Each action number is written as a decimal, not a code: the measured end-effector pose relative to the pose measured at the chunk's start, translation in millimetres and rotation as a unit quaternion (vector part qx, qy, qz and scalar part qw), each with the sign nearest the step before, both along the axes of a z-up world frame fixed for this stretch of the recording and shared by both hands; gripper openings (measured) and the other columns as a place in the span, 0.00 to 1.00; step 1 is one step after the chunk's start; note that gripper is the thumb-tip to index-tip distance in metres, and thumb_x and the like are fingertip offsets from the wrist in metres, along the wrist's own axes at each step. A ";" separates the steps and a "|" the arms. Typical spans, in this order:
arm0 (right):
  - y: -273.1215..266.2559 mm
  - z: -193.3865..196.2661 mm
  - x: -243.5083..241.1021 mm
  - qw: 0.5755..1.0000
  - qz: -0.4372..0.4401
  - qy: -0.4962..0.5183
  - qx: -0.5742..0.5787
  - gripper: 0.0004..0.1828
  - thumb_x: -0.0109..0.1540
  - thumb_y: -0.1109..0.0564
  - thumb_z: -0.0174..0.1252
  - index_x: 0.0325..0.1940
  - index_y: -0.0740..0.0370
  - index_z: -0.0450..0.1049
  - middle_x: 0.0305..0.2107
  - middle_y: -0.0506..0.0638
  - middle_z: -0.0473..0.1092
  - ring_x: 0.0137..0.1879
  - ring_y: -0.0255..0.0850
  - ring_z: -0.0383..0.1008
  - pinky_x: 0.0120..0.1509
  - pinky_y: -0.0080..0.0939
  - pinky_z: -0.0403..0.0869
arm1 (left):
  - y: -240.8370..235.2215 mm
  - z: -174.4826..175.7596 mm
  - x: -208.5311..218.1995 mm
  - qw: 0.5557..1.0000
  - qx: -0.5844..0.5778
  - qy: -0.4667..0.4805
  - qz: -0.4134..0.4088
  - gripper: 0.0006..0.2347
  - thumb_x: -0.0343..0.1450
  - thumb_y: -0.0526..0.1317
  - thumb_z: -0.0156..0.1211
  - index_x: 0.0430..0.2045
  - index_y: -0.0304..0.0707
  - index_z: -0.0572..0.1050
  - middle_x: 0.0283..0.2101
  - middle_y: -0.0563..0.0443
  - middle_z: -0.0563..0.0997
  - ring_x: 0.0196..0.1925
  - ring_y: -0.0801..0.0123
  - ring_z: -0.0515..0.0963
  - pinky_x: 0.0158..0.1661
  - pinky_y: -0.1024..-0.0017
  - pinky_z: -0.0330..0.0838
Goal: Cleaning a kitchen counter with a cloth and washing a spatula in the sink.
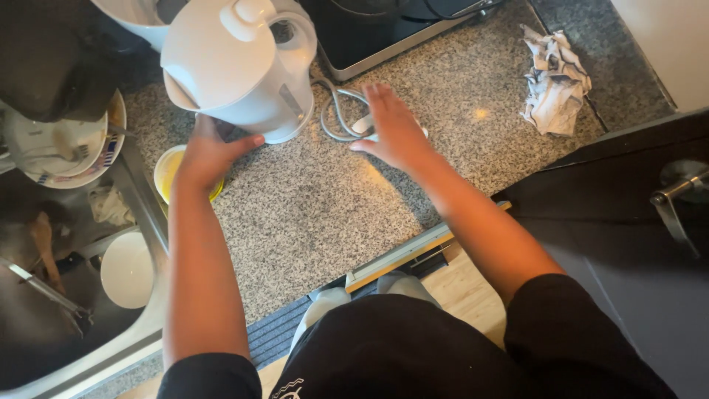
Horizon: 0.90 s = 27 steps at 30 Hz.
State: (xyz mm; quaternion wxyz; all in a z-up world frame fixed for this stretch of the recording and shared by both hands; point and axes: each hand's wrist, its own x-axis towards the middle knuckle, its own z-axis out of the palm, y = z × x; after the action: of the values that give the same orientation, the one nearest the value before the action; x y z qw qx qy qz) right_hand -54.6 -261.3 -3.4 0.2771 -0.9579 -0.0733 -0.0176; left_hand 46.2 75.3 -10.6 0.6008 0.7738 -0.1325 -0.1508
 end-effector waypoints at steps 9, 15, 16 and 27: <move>-28.9 -44.4 19.2 0.993 -0.110 -0.031 -0.018 0.44 0.51 0.45 0.76 0.67 0.60 0.67 0.52 0.59 0.68 0.60 0.62 0.72 0.61 0.62 0.72 | -26.2 33.9 -72.9 0.990 0.062 -0.067 0.107 0.37 0.71 0.36 0.73 0.69 0.29 0.50 0.66 0.24 0.63 0.63 0.26 0.70 0.59 0.39 0.74; -27.9 -34.2 22.3 0.979 -0.148 -0.132 0.045 0.23 0.53 0.67 0.67 0.47 0.65 0.64 0.46 0.60 0.63 0.48 0.51 0.70 0.53 0.48 0.74 | -60.1 35.1 -114.1 0.968 0.046 -0.095 0.226 0.27 0.71 0.32 0.63 0.63 0.32 0.56 0.63 0.40 0.66 0.62 0.59 0.72 0.45 0.72 0.74; -27.5 -32.0 24.2 0.978 -0.160 -0.121 0.050 0.20 0.54 0.69 0.67 0.45 0.66 0.65 0.45 0.58 0.63 0.46 0.48 0.70 0.51 0.46 0.75 | -63.4 35.1 -117.0 0.967 0.056 -0.102 0.226 0.25 0.71 0.32 0.62 0.62 0.33 0.58 0.62 0.40 0.67 0.61 0.59 0.72 0.46 0.69 0.75; -37.0 -53.4 10.2 0.977 -0.120 -0.173 0.044 0.24 0.52 0.69 0.67 0.46 0.63 0.62 0.45 0.59 0.63 0.51 0.52 0.67 0.55 0.49 0.70 | -71.0 29.8 -138.6 0.971 0.046 -0.102 0.210 0.21 0.71 0.31 0.59 0.59 0.33 0.62 0.58 0.39 0.69 0.59 0.60 0.73 0.47 0.67 0.76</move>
State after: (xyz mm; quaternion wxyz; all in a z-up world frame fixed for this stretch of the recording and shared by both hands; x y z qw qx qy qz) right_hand -44.4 -298.3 -56.7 0.2982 -0.9290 -0.0036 -0.2191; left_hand -92.4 4.3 19.2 0.5663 0.8222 -0.0202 0.0525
